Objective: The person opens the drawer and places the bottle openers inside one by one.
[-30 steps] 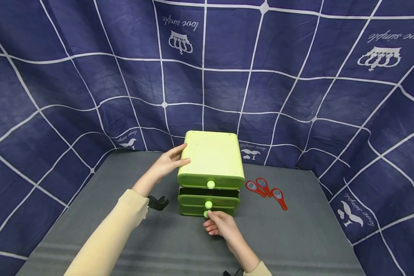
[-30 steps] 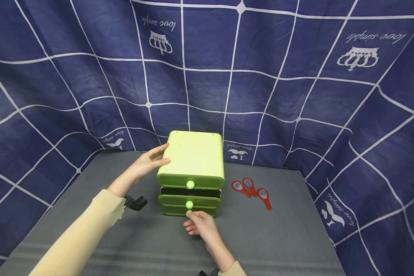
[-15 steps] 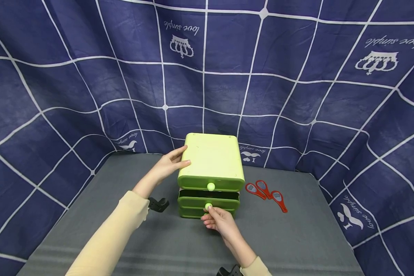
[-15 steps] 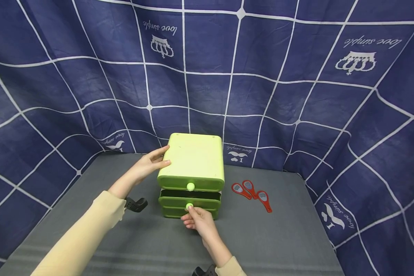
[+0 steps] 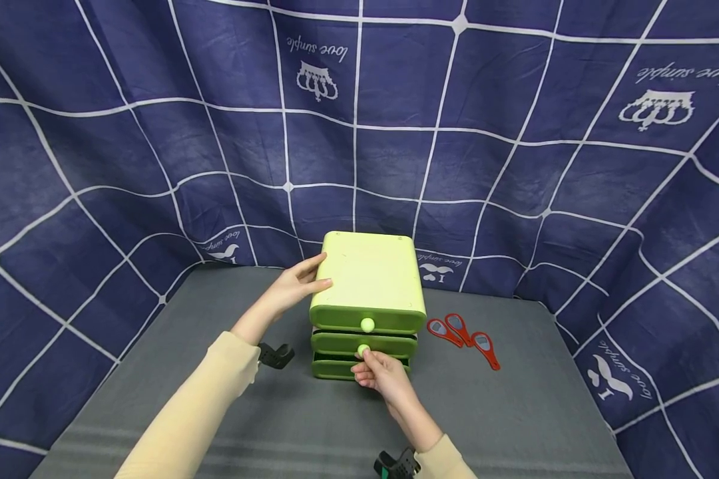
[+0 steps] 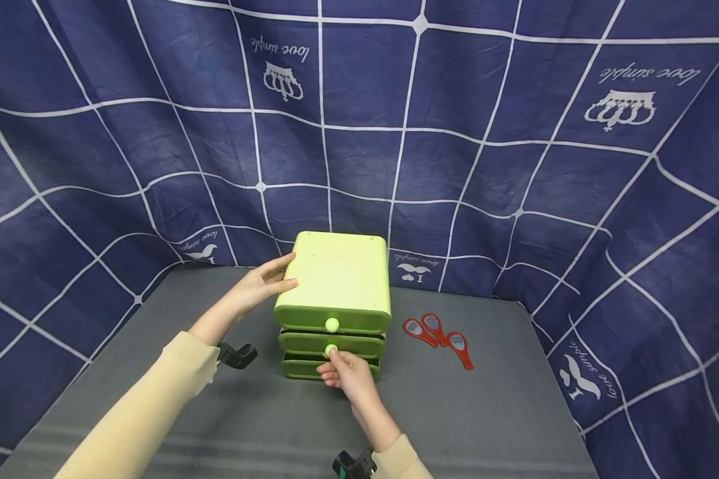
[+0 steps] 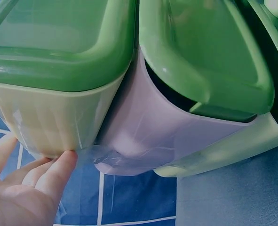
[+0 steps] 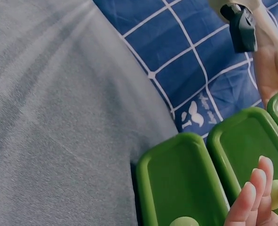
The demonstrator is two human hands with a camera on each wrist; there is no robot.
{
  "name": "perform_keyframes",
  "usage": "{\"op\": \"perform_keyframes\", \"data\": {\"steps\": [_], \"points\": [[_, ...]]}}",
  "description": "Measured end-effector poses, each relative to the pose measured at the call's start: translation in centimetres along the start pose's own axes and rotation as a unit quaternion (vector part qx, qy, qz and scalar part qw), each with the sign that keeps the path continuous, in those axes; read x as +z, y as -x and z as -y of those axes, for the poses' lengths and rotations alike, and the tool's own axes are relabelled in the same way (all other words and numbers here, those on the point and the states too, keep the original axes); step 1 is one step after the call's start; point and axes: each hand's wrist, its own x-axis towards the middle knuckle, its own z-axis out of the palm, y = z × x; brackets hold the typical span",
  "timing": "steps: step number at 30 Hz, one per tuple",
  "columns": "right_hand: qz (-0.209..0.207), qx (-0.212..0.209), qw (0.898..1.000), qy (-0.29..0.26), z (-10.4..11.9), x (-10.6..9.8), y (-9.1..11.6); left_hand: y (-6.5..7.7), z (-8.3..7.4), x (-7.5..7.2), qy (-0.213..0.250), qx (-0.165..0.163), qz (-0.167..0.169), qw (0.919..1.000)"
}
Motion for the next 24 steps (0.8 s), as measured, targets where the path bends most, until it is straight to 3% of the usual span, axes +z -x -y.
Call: {"op": "perform_keyframes", "data": {"steps": [14, 24], "points": [[0.029, 0.008, 0.999, 0.011, 0.3, -0.8, -0.9, 0.0, -0.1, 0.1, 0.0, 0.001, 0.002, 1.0], [-0.009, 0.012, 1.0, 0.025, 0.0, -1.1, 0.0, 0.0, 0.0, -0.1, -0.006, -0.004, -0.001, 1.0]]}}
